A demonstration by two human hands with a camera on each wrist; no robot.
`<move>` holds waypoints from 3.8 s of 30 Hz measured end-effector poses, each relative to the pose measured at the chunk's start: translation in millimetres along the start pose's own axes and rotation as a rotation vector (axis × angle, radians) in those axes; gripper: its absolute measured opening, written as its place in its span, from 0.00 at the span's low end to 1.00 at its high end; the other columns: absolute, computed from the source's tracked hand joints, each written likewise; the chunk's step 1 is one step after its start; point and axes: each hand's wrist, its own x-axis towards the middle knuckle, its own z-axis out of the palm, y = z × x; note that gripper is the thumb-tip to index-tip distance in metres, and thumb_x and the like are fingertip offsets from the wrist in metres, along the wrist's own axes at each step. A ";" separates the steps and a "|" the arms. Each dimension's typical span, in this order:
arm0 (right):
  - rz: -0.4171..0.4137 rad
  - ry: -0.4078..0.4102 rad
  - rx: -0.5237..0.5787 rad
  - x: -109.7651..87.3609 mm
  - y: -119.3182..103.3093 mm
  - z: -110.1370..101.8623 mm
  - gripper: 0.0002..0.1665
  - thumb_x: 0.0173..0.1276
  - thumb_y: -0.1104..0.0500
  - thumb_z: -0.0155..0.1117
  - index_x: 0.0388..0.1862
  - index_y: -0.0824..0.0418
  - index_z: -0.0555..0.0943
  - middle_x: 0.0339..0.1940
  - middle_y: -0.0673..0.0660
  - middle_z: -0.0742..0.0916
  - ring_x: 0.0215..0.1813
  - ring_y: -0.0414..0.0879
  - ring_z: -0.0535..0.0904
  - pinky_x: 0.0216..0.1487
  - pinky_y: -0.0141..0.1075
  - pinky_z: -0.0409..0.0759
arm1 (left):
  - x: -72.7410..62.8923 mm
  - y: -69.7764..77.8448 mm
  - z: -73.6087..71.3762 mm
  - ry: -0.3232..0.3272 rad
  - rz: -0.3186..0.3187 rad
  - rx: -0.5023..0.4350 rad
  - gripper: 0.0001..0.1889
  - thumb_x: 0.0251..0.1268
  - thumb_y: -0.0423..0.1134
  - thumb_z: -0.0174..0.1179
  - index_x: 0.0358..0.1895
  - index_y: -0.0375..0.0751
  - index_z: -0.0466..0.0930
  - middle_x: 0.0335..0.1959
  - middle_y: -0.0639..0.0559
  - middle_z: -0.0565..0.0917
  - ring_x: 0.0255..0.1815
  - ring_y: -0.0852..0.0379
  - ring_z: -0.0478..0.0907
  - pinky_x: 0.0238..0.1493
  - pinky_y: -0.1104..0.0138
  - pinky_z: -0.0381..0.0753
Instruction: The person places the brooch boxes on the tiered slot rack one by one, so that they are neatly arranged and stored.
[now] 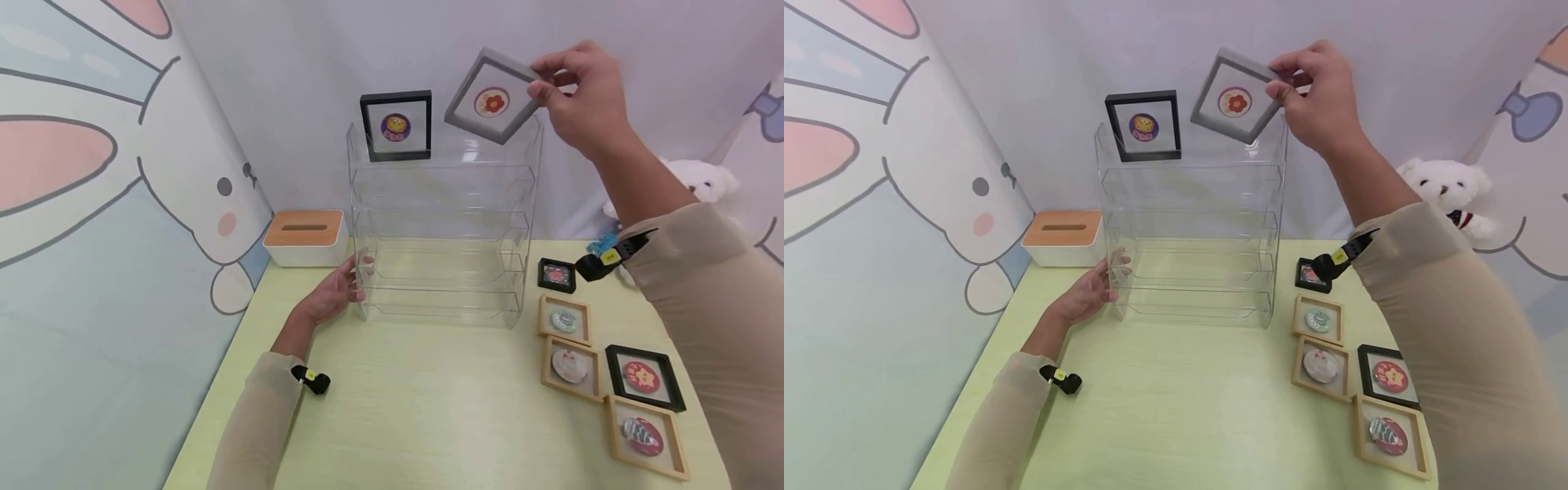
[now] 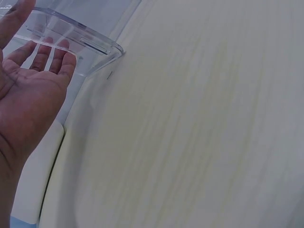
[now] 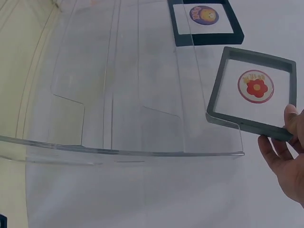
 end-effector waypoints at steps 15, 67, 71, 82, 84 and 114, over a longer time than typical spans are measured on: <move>-0.099 -0.081 -0.225 6.3 1.7 23.2 0.22 0.88 0.56 0.58 0.74 0.55 0.86 0.47 0.34 0.67 0.57 0.34 0.67 0.53 0.28 0.71 | 0.8 0.3 1.8 0.004 -0.008 0.003 0.48 0.76 0.17 0.56 0.92 0.46 0.46 0.80 0.45 0.62 0.86 0.36 0.52 0.70 0.67 0.71; 0.011 0.023 -0.063 -31.9 75.2 -23.8 0.31 0.84 0.40 0.64 0.78 0.50 0.82 0.56 0.29 0.76 0.62 0.25 0.73 0.76 0.29 0.76 | -3.4 -3.0 -3.1 -0.018 0.020 -0.010 0.48 0.78 0.19 0.59 0.92 0.46 0.45 0.78 0.51 0.66 0.82 0.42 0.57 0.71 0.68 0.72; 0.042 -0.017 -0.096 -45.4 106.3 -29.3 0.32 0.83 0.39 0.64 0.78 0.52 0.83 0.55 0.29 0.77 0.57 0.22 0.71 0.70 0.23 0.77 | -3.3 -3.3 -3.2 -0.014 0.025 -0.019 0.48 0.77 0.20 0.60 0.92 0.43 0.46 0.77 0.51 0.66 0.82 0.40 0.57 0.70 0.70 0.72; 0.085 -0.147 -0.204 -84.7 174.7 -26.5 0.36 0.85 0.36 0.60 0.80 0.55 0.80 0.71 0.66 0.80 0.49 0.18 0.70 0.49 0.10 0.71 | -3.2 -3.9 -2.0 -0.020 0.026 -0.010 0.50 0.77 0.22 0.62 0.92 0.40 0.42 0.82 0.44 0.62 0.80 0.46 0.59 0.73 0.64 0.69; 0.093 -0.163 -0.213 -91.0 184.3 -22.5 0.37 0.85 0.36 0.60 0.79 0.57 0.80 0.71 0.68 0.81 0.53 0.29 0.80 0.45 0.09 0.69 | -3.5 -3.7 -1.9 -0.017 0.025 -0.010 0.49 0.77 0.22 0.62 0.92 0.41 0.42 0.82 0.44 0.62 0.79 0.48 0.60 0.73 0.65 0.70; 0.356 -0.531 -0.180 -156.8 286.4 20.9 0.31 0.87 0.48 0.62 0.67 0.75 0.83 0.44 0.72 0.91 0.31 0.46 0.80 0.31 0.40 0.74 | -3.7 -5.4 -0.3 -0.018 0.014 -0.063 0.48 0.78 0.21 0.60 0.92 0.43 0.43 0.78 0.51 0.65 0.81 0.41 0.56 0.73 0.67 0.70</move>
